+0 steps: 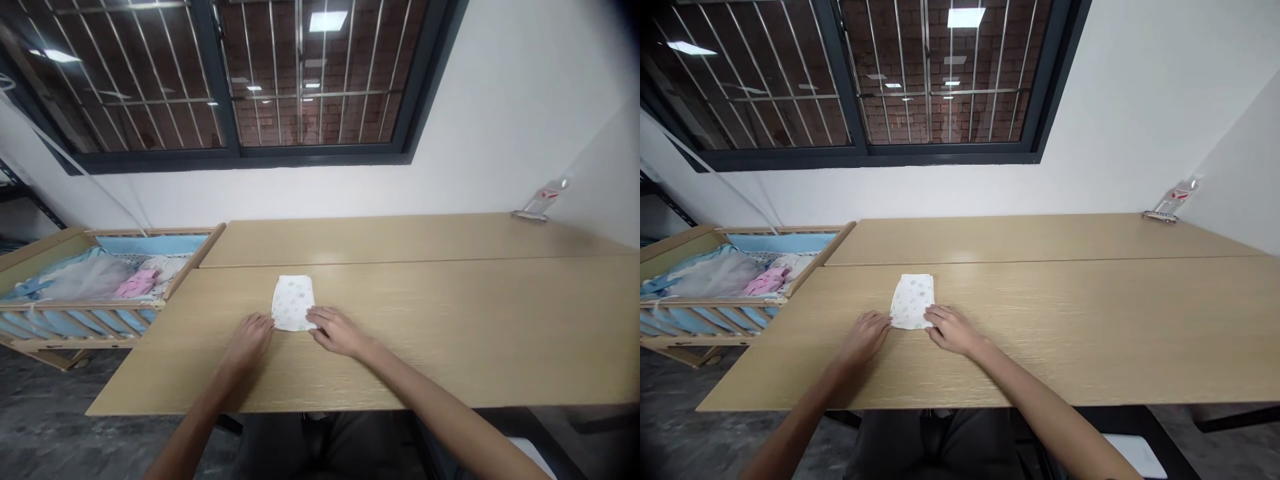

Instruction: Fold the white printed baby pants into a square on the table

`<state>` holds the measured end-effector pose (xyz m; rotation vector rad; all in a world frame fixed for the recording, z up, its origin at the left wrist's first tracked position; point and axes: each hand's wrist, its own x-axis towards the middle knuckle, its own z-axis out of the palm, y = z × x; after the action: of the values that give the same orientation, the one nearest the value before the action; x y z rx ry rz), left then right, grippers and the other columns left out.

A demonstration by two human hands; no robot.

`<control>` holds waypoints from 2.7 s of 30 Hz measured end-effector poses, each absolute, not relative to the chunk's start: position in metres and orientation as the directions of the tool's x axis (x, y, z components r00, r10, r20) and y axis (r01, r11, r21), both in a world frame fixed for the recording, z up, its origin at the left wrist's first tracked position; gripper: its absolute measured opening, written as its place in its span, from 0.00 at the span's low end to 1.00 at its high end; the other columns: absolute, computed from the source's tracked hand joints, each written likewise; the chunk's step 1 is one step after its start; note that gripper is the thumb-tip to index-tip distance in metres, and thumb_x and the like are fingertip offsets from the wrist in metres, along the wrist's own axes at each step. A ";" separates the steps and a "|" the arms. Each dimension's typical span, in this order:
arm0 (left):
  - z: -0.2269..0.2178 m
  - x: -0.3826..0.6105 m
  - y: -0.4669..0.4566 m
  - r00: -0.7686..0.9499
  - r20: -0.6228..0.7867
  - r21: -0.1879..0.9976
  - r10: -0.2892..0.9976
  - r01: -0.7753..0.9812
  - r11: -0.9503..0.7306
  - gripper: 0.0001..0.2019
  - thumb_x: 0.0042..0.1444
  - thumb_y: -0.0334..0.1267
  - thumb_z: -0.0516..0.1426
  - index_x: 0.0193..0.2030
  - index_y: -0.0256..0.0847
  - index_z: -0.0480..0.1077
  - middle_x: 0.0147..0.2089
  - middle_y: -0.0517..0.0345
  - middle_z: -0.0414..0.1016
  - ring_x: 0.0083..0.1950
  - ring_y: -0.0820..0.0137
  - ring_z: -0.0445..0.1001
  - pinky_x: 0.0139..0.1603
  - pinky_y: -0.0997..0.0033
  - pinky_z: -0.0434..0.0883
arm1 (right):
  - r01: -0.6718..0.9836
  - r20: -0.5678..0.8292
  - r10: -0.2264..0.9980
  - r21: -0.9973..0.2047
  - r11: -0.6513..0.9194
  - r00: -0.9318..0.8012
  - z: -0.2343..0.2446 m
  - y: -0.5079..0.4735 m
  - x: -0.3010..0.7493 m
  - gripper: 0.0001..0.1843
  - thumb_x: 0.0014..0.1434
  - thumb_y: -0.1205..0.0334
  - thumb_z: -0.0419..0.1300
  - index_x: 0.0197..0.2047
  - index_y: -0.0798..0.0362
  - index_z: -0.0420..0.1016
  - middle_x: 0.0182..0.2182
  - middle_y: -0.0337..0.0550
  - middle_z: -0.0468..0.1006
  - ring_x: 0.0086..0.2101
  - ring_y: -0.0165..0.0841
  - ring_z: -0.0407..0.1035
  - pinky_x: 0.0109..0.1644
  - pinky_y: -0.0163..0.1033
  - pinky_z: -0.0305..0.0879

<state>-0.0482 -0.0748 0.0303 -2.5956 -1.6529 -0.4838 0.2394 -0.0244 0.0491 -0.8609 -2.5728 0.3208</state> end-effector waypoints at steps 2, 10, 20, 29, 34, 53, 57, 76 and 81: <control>0.030 -0.046 -0.075 0.386 0.275 0.176 0.881 0.880 -0.441 0.14 0.70 0.34 0.47 0.48 0.42 0.74 0.50 0.51 0.80 0.54 0.60 0.75 0.61 0.54 0.68 | 0.542 0.320 0.627 -0.319 0.777 -0.710 0.050 -0.026 0.239 0.20 0.72 0.58 0.48 0.57 0.53 0.77 0.54 0.54 0.79 0.56 0.44 0.70 0.64 0.53 0.60; 0.054 -0.030 -0.077 0.256 0.265 0.622 0.930 0.692 -0.367 0.18 0.70 0.44 0.45 0.59 0.42 0.68 0.61 0.48 0.75 0.62 0.61 0.72 0.65 0.57 0.68 | 0.656 0.214 0.773 -0.424 0.624 -0.597 0.075 -0.017 0.236 0.19 0.73 0.56 0.46 0.51 0.54 0.75 0.42 0.52 0.81 0.41 0.40 0.74 0.48 0.42 0.64; 0.054 -0.028 -0.019 0.153 0.156 0.651 0.976 0.727 -0.218 0.18 0.69 0.50 0.47 0.44 0.40 0.71 0.39 0.55 0.79 0.39 0.65 0.76 0.40 0.70 0.70 | 0.616 0.238 0.832 -0.578 0.536 -0.501 0.071 0.014 0.228 0.19 0.73 0.55 0.45 0.51 0.53 0.74 0.41 0.50 0.81 0.40 0.39 0.74 0.44 0.39 0.65; 0.054 0.000 0.016 -0.076 0.137 0.468 0.988 0.884 0.003 0.16 0.73 0.43 0.43 0.51 0.41 0.68 0.48 0.45 0.79 0.48 0.61 0.78 0.46 0.67 0.67 | 0.762 0.290 0.920 -0.521 0.384 -0.265 0.053 0.058 0.203 0.18 0.72 0.59 0.44 0.41 0.55 0.73 0.38 0.51 0.78 0.40 0.38 0.71 0.47 0.39 0.64; 0.055 0.015 0.029 -0.137 0.114 0.365 0.984 0.927 0.087 0.18 0.73 0.43 0.42 0.55 0.39 0.68 0.51 0.38 0.77 0.50 0.55 0.79 0.48 0.61 0.69 | 0.818 0.220 0.964 -0.521 0.244 -0.147 0.046 0.069 0.195 0.16 0.71 0.64 0.45 0.44 0.56 0.74 0.41 0.56 0.79 0.43 0.40 0.72 0.47 0.40 0.65; 0.030 0.040 0.011 0.219 0.425 0.345 0.878 0.858 -0.381 0.32 0.72 0.49 0.36 0.75 0.30 0.48 0.77 0.40 0.52 0.78 0.62 0.49 0.75 0.57 0.53 | 0.715 0.379 0.744 -0.246 0.654 -0.550 0.031 0.035 0.175 0.36 0.68 0.59 0.51 0.75 0.60 0.50 0.72 0.59 0.54 0.71 0.48 0.46 0.73 0.55 0.44; 0.018 0.041 0.014 0.217 0.316 0.331 0.924 0.887 -0.322 0.35 0.72 0.53 0.35 0.76 0.29 0.46 0.78 0.40 0.50 0.79 0.61 0.46 0.77 0.56 0.48 | 0.728 0.248 0.758 -0.219 0.650 -0.603 0.024 0.040 0.176 0.39 0.66 0.58 0.52 0.76 0.62 0.49 0.73 0.60 0.53 0.72 0.48 0.43 0.74 0.56 0.40; 0.015 0.016 0.015 0.046 0.351 0.271 0.935 0.951 -0.149 0.36 0.70 0.54 0.42 0.74 0.26 0.50 0.76 0.33 0.51 0.78 0.50 0.47 0.75 0.47 0.47 | 0.808 0.048 0.919 -0.459 0.368 -0.392 0.040 0.040 0.208 0.48 0.70 0.37 0.37 0.77 0.68 0.34 0.76 0.60 0.30 0.74 0.46 0.26 0.75 0.54 0.32; 0.037 -0.005 0.014 0.233 0.376 0.325 0.897 0.873 -0.363 0.26 0.68 0.54 0.50 0.66 0.42 0.64 0.65 0.47 0.71 0.67 0.57 0.67 0.69 0.51 0.56 | 0.719 0.307 0.832 -0.421 0.554 -0.462 0.059 0.039 0.222 0.41 0.67 0.41 0.52 0.75 0.56 0.51 0.76 0.58 0.39 0.73 0.51 0.35 0.73 0.57 0.39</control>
<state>-0.0048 0.0142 0.0369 -2.5020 -1.7980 -0.8161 0.2221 0.0390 0.0588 -1.2506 -2.3130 0.3179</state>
